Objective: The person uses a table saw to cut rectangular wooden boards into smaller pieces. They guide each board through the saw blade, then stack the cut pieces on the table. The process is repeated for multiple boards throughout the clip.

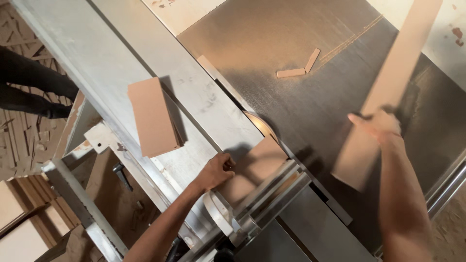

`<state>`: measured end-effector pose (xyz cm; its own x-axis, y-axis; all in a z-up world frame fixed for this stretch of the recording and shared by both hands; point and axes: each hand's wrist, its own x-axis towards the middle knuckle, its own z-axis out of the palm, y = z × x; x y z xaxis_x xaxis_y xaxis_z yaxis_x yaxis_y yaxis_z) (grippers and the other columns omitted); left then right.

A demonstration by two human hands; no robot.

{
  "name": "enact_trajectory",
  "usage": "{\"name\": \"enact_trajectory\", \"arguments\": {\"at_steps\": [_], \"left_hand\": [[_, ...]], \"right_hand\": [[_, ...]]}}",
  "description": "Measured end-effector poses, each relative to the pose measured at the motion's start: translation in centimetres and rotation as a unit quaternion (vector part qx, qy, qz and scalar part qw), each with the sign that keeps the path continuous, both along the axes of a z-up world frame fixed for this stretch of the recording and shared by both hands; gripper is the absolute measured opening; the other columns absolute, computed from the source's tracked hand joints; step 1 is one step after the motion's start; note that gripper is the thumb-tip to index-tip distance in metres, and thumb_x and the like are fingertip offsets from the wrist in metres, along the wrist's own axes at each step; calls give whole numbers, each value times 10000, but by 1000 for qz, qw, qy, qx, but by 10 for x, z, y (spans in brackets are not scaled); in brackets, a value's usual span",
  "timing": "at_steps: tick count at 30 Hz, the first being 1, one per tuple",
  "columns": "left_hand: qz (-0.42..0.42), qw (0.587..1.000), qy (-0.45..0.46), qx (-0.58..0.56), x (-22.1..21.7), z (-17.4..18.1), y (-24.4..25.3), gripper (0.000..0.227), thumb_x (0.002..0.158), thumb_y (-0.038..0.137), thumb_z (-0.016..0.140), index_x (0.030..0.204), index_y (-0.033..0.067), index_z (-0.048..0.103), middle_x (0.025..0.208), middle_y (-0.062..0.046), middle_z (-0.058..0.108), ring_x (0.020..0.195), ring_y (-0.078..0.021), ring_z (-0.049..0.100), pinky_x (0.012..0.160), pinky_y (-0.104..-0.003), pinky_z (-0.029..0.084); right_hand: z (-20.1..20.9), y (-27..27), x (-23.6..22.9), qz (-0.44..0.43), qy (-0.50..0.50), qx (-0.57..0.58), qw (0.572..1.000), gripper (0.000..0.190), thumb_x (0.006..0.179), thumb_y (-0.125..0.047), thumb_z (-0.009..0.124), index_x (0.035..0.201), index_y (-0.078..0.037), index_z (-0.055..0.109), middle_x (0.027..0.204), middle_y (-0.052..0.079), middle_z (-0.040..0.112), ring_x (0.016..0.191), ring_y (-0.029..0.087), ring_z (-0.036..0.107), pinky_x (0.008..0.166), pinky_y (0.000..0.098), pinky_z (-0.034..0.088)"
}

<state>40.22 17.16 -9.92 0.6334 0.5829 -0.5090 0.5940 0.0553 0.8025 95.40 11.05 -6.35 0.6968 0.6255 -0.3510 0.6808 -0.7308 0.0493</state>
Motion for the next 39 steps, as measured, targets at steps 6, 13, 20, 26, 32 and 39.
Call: {"name": "enact_trajectory", "arguments": {"at_steps": [6, 13, 20, 26, 32, 39], "left_hand": [[17, 994, -111, 2, 13, 26, -9, 305, 861, 110, 755, 1108, 5, 609, 999, -113, 648, 928, -203, 624, 878, -366, 537], [322, 926, -157, 116, -31, 35, -4, 409, 910, 28, 674, 1312, 39, 600, 938, -49, 655, 885, -139, 638, 832, -301, 544], [512, 822, -82, 235, -102, 11, 77, 375, 935, -21, 663, 1305, 4, 608, 1060, -139, 635, 923, -196, 587, 788, -317, 502], [371, 827, 7, 423, -46, 40, 41, 311, 904, 86, 659, 1213, 54, 653, 1179, -196, 637, 1014, -274, 621, 845, -370, 542], [42, 976, -180, -119, 42, 99, -15, 445, 1062, 346, 567, 1350, 9, 606, 1180, -210, 677, 1041, -239, 645, 911, -371, 542], [2, 997, -75, -5, 26, 68, -15, 447, 939, 283, 649, 1278, -2, 591, 1216, -192, 689, 1126, -289, 681, 1012, -400, 552]], "right_hand": [[-55, -46, 34, -6, -57, 36, 998, 840, 911, -597, 722, 1333, 120, 606, 1240, 365, 681, 1191, 502, 636, 1048, 543, 469], [-70, -71, 72, -31, 27, 140, 989, 522, 1010, -353, 603, 1256, 107, 621, 1159, 383, 638, 1084, 514, 634, 937, 554, 520], [-70, -112, 85, 12, 25, 312, 950, 290, 1046, -56, 451, 898, 78, 660, 768, 209, 643, 714, 341, 633, 652, 470, 527], [-25, -123, -4, -212, 348, 431, 805, 167, 1128, -140, 500, 1004, -107, 607, 751, -57, 458, 564, 55, 401, 432, 218, 357], [67, -101, -150, -147, 465, 405, 773, 201, 1043, -113, 501, 1043, 37, 634, 754, 80, 663, 571, 129, 640, 479, 242, 523], [125, -68, -131, 24, 170, 468, 867, 144, 1094, -47, 592, 1064, 61, 682, 829, 117, 699, 643, 115, 641, 553, 238, 499]]}}
